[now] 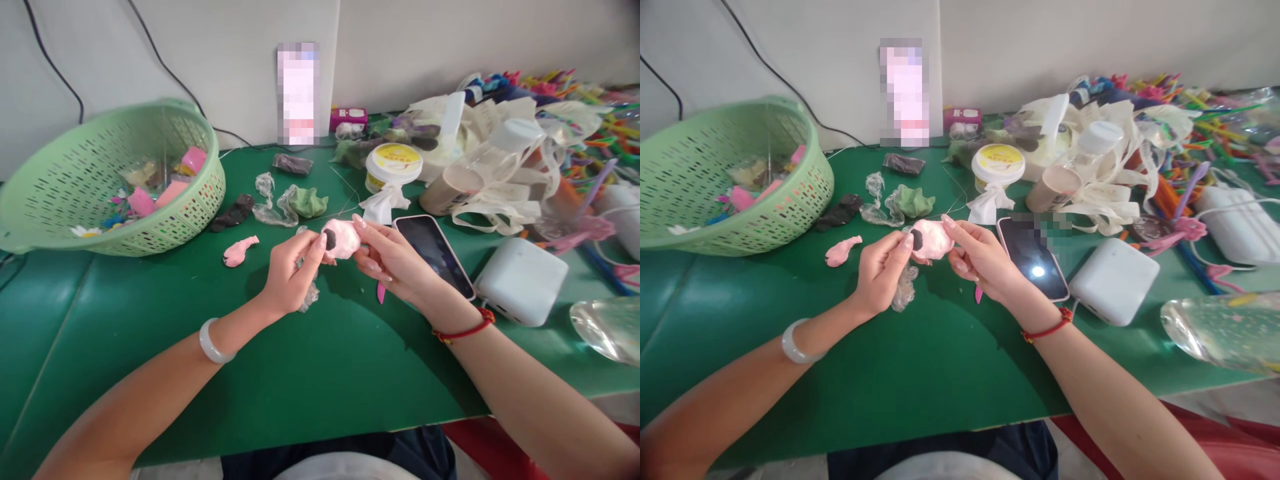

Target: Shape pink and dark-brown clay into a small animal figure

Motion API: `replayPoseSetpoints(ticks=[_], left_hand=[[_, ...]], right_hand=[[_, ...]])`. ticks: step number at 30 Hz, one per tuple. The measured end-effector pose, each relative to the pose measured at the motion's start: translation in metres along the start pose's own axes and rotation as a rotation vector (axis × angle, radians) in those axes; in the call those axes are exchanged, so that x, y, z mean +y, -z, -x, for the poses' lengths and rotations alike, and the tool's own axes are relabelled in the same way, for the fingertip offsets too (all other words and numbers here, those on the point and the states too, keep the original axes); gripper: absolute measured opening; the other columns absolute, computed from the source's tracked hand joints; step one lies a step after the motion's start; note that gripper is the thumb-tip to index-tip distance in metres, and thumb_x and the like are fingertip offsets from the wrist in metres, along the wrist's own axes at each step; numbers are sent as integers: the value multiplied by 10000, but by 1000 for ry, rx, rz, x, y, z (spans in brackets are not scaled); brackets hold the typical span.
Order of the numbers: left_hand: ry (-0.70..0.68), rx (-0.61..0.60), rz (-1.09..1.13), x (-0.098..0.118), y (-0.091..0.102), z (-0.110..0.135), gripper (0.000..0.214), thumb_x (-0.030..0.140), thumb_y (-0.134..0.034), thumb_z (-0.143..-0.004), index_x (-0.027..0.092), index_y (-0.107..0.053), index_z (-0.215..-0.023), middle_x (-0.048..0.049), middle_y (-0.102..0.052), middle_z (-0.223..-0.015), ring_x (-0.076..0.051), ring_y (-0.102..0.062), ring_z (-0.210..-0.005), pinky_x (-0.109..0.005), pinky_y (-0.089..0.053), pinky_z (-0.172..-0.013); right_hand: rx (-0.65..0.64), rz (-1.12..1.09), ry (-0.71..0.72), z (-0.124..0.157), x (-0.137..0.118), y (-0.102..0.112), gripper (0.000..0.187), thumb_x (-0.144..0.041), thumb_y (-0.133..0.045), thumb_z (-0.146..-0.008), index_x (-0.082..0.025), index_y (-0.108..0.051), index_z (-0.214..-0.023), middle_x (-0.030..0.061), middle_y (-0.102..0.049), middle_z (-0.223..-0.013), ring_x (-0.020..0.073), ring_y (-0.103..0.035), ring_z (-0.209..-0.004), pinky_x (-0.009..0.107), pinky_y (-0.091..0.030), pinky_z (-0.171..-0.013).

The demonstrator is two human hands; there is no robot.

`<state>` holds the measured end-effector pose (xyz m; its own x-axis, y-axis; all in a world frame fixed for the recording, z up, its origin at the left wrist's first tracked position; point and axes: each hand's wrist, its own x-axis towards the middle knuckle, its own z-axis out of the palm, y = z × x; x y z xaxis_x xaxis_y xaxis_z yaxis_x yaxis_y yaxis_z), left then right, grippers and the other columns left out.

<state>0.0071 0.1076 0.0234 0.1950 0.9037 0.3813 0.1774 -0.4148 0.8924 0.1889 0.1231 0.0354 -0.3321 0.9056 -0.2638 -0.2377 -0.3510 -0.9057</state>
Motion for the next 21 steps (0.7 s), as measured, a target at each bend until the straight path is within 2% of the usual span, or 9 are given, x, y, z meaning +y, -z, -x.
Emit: replayPoseSetpoints(ticks=[10,16,21], left_hand=[[-46,14,26,-4,0,2,440,406,-413,-1056,195,-616,-728,-31,-689,-720,-139,-615,-677,-275,-480,-654],[-9,10,-15,-1,0,0,436,472,-475,-1023,200,-584,-698,-25,-664,-667,-147,-611,-631,-288,-493,-642],[-49,5,-10,-1,0,1,435,423,-462,-1036,198,-559,-677,-31,-682,-692,-141,-621,-644,-279,-487,-644]], right_hand=[[-7,2,-3,-1,-1,-3,455,-587,-762,-814,-192,-547,-743,-82,-419,-414,18,-242,-326,167,-105,-311],[-5,17,-9,-1,0,-1,456,-597,-757,-814,-193,-551,-759,-81,-422,-413,22,-248,-325,170,-98,-309],[-2,15,-7,-1,1,-1,448,-587,-755,-821,-188,-559,-761,-83,-421,-419,19,-252,-328,166,-105,-309]])
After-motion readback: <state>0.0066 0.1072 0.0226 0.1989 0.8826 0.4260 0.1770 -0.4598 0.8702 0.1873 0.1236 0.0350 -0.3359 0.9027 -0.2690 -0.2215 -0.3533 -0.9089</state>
